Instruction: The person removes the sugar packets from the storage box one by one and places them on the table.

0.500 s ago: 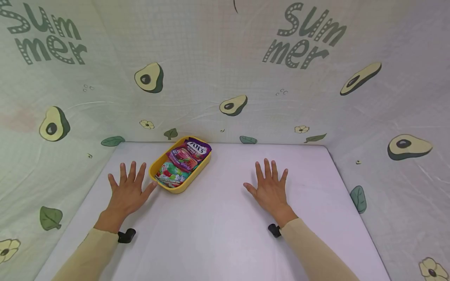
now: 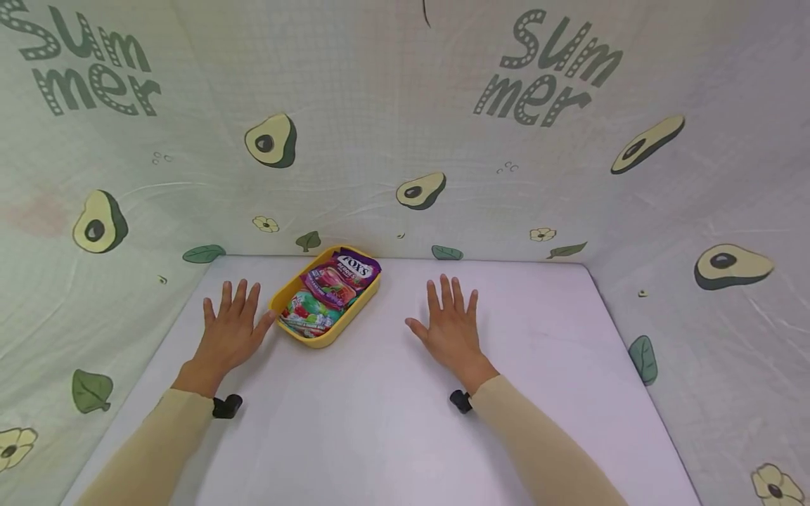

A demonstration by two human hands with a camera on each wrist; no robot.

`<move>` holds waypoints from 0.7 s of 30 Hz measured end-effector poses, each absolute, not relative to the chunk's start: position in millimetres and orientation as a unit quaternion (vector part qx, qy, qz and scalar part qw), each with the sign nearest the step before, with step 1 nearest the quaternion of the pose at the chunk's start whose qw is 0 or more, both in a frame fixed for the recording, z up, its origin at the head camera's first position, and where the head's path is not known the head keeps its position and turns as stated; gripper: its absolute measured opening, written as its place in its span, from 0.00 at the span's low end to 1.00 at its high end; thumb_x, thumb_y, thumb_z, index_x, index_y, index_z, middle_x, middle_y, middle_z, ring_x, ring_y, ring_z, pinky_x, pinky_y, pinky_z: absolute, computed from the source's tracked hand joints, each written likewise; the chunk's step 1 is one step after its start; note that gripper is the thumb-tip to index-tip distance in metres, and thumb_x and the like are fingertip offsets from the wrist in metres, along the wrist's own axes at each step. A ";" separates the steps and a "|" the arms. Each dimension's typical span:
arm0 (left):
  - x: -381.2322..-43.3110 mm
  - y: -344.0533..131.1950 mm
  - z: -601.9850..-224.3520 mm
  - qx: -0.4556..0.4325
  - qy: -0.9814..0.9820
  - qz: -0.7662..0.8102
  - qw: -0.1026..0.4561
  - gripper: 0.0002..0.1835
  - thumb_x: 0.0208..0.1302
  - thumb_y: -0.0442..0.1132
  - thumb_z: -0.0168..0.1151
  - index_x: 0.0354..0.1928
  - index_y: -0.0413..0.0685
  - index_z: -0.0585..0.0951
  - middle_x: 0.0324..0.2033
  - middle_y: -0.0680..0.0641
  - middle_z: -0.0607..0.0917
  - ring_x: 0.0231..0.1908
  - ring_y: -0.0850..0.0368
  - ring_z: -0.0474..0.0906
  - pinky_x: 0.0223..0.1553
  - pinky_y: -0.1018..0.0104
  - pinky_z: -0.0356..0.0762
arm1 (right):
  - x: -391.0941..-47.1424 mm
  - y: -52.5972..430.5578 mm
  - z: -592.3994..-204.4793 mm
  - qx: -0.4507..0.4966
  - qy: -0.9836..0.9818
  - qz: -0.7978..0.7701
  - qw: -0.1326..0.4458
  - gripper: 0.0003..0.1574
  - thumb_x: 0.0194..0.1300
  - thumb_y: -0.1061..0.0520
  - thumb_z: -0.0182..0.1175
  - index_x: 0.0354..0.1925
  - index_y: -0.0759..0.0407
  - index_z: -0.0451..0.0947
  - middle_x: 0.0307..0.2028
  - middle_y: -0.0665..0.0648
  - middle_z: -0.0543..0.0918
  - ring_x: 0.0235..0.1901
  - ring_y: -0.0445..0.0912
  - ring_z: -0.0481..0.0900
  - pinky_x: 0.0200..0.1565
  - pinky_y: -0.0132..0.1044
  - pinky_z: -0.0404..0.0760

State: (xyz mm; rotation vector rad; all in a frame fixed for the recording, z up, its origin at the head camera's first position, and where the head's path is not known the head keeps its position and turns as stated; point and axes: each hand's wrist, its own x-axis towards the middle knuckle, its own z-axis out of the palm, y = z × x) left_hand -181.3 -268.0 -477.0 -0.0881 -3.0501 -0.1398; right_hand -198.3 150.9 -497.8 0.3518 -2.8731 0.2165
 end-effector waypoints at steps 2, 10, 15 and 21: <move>-190.4 -268.0 -475.2 -0.036 -0.997 -0.057 0.041 0.43 0.73 0.64 0.38 0.78 0.45 0.45 0.77 0.36 0.43 0.76 0.37 0.26 0.69 0.29 0.24 | -203.2 129.3 -493.5 0.132 -0.982 0.071 0.115 0.58 0.65 0.20 0.37 0.77 0.55 0.47 0.77 0.63 0.47 0.77 0.59 0.40 0.71 0.68 0.38; -226.9 -258.9 -475.2 -0.068 -0.995 -0.066 -0.004 0.39 0.76 0.60 0.35 0.78 0.44 0.44 0.77 0.37 0.42 0.76 0.38 0.30 0.71 0.32 0.31 | -212.9 43.2 -489.6 0.180 -0.975 0.097 0.085 0.55 0.67 0.23 0.42 0.77 0.53 0.46 0.78 0.60 0.44 0.77 0.57 0.40 0.73 0.65 0.39; -237.7 -257.4 -482.0 -0.083 -0.993 -0.064 -0.054 0.41 0.75 0.64 0.31 0.78 0.45 0.42 0.77 0.38 0.43 0.76 0.37 0.33 0.72 0.33 0.34 | -213.5 9.6 -496.7 0.196 -0.972 0.109 0.072 0.56 0.66 0.22 0.41 0.77 0.54 0.45 0.78 0.60 0.46 0.77 0.57 0.42 0.73 0.64 0.42; -237.2 -257.5 -489.6 -0.097 -0.989 -0.079 -0.083 0.44 0.72 0.68 0.29 0.78 0.45 0.40 0.78 0.40 0.43 0.77 0.39 0.35 0.73 0.35 0.36 | -213.9 -3.3 -500.9 0.176 -0.976 0.121 0.040 0.60 0.65 0.20 0.38 0.78 0.54 0.40 0.78 0.60 0.45 0.78 0.56 0.39 0.73 0.62 0.42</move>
